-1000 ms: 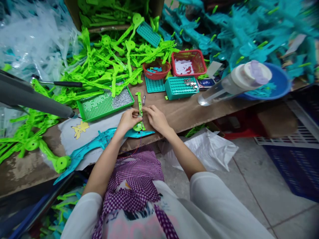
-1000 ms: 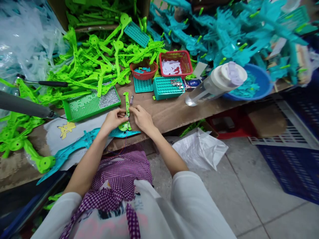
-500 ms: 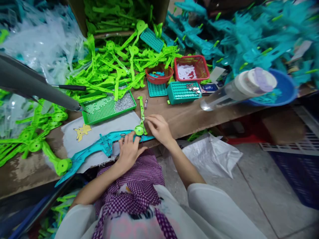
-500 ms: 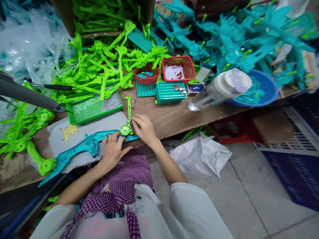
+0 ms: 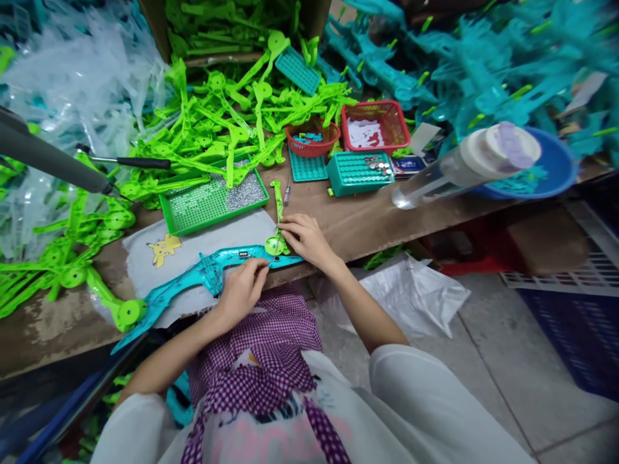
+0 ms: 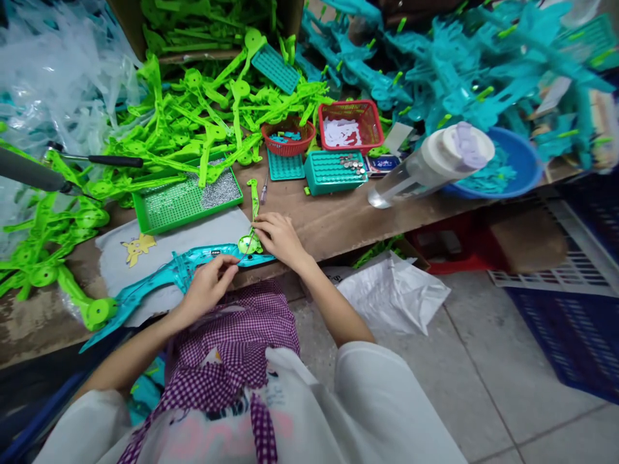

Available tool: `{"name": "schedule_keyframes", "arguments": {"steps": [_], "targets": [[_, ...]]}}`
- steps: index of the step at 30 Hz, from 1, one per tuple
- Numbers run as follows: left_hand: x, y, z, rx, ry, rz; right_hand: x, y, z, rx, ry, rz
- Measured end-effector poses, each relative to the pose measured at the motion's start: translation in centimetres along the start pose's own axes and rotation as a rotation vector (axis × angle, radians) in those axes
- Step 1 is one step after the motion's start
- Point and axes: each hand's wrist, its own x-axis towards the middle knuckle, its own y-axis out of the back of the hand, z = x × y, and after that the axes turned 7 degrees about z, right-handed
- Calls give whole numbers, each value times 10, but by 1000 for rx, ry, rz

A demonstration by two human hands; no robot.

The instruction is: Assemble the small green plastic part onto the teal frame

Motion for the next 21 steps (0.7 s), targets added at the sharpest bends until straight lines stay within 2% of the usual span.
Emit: {"name": "schedule_keyframes", "arguments": {"steps": [4, 6, 8, 11, 13, 17, 21], "targets": [[19, 19, 4, -469, 439, -269, 1, 1, 0, -11, -2, -18], [24, 27, 2, -525, 539, -370, 1, 1, -1, -21, -11, -30], [22, 31, -3, -383, 454, -374, 2, 3, -2, -39, -29, -43], [9, 32, -9, 28, 132, -192, 2, 6, -6, -75, -59, -70], [0, 31, -10, 274, -17, -121, 3, 9, -8, -95, -67, -101], [-5, 31, -6, 531, -88, -159, 3, 12, -11, -123, -73, -141], [1, 34, 0, 641, -47, -139, 2, 9, -13, -142, -105, -114]]}}
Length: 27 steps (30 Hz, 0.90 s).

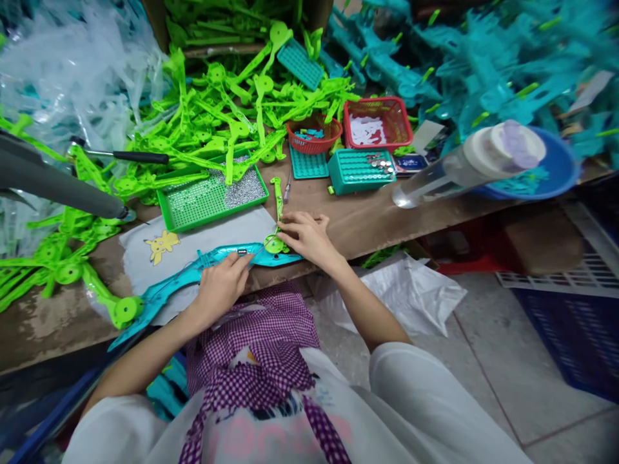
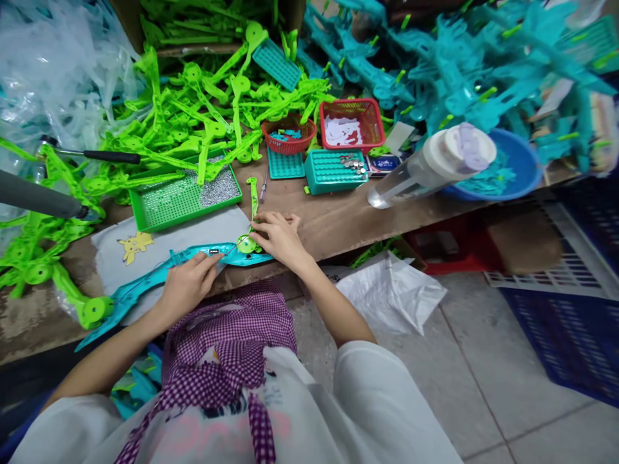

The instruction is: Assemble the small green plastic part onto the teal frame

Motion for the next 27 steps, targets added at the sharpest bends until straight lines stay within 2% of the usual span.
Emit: {"name": "schedule_keyframes", "arguments": {"steps": [4, 9, 14, 17, 23, 27], "targets": [[3, 2, 2, 82, 60, -64, 1, -4, -10, -29, -64, 29], [2, 0, 3, 140, 54, -125, 8, -5, -23, -104, -87, 33], [-1, -3, -2, 97, 3, -130, 18, -7, -18, 67, -204, -64], [-4, -7, -3, 69, -30, -137, 20, -10, -14, 180, -274, -81], [-3, -9, 1, 32, 4, -120, 16, -13, -11, 223, -257, -50], [3, -7, 6, 62, 42, -157, 16, -12, -10, 194, -236, -76]]}}
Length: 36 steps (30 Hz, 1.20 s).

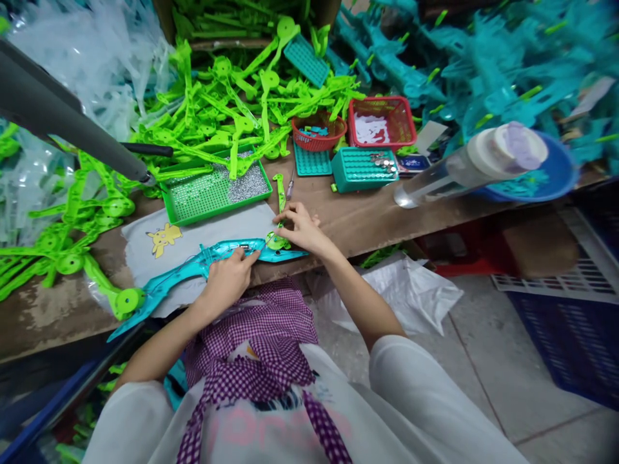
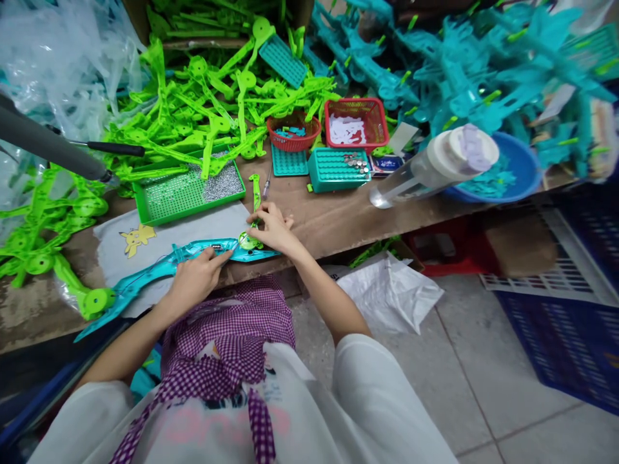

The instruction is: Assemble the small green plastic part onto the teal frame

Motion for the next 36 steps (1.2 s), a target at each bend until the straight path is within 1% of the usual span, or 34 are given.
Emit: {"name": "schedule_keyframes", "arguments": {"steps": [4, 7, 9, 11, 12, 14, 16, 17, 19, 21, 23, 25, 27, 29, 31, 36], "targets": [[1, 1, 0, -13, -10, -4, 1, -2, 1, -35, 39, 7], [-2, 1, -1, -3, -18, 10, -2, -1, -1, -133, 100, 8], [-3, 3, -1, -1, -9, 10, -8, 2, -5, -199, 153, 46], [-3, 5, -1, -3, 1, 5, -18, 3, -11, -231, 238, 98], [-3, 6, 0, -4, 1, 2, -24, 2, -15, -228, 305, 100], [-2, 10, 0, -7, -2, -2, -36, -4, -22, -195, 452, 37], [-1, 14, 0, -17, -10, -8, -45, -13, -26, -168, 536, -37], [0, 16, -1, -25, -16, -11, -47, -19, -27, -164, 541, -46], [3, 21, -4, -48, -34, -7, -49, -28, -26, -167, 507, -17], [10, 26, -8, -79, -60, 23, -48, -34, -24, -157, 481, 7], [22, 30, -16, -100, -108, 40, -46, -37, -22, -133, 473, 21], [37, 32, -24, -97, -185, 0, -44, -38, -21, -106, 469, 38], [51, 31, -31, -91, -269, -72, -44, -39, -21, -93, 468, 51], [61, 29, -36, -113, -327, -100, -44, -40, -23, -103, 471, 58], [66, 26, -40, -143, -366, -82, -44, -40, -25, -144, 476, 54], [68, 15, -51, -186, -486, -26, -44, -40, -31, -263, 481, 36]]}}
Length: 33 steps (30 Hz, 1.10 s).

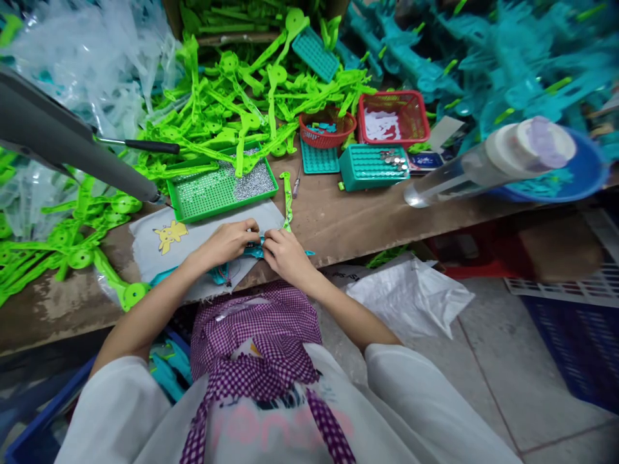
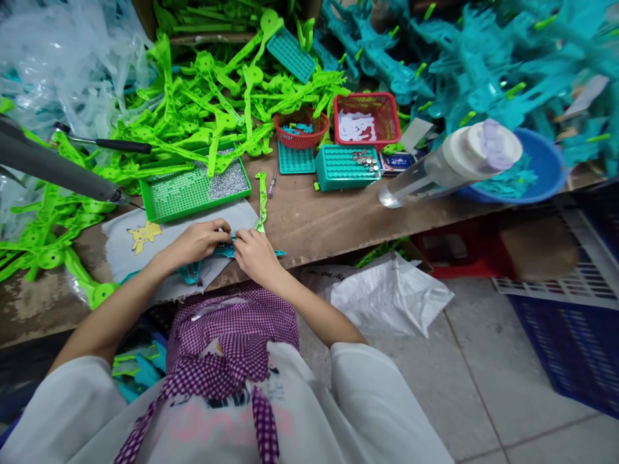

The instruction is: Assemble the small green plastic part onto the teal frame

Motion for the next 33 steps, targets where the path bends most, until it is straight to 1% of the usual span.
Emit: {"name": "schedule_keyframes", "arguments": {"steps": [3, 7, 9, 13, 16, 20, 24, 27, 29, 31, 32, 33], "targets": [[-2, -4, -7, -9, -30, 22, 1, 0, -2, -21, -11, 25], [-2, -7, -10, -4, -9, 15, 4, 1, -6, -110, -75, 36], [-2, -7, -8, 1, 1, 6, 6, 1, -9, -144, -100, 24], [-2, -2, -1, 56, 8, -20, 10, 4, -12, -169, -82, -14], [-1, 3, 6, 102, 7, -43, 7, 8, -11, -179, -95, -40], [0, 3, 9, 94, 7, -20, -5, 9, -12, -142, -141, 28], [-2, 2, 5, 109, -46, 36, -18, 8, -15, -125, -93, 82], [-8, 1, 3, 148, -46, 77, -30, 14, -11, -91, -79, 134], [-13, 0, 2, 133, -18, 96, -38, 23, 0, -62, -174, 229], [-17, 0, 3, 81, 18, 115, -42, 32, 15, -44, -319, 325], [-19, 0, 3, 53, 42, 129, -42, 35, 23, -29, -363, 342], [-21, 1, 4, 26, 68, 147, -41, 37, 30, -6, -373, 329]]}}
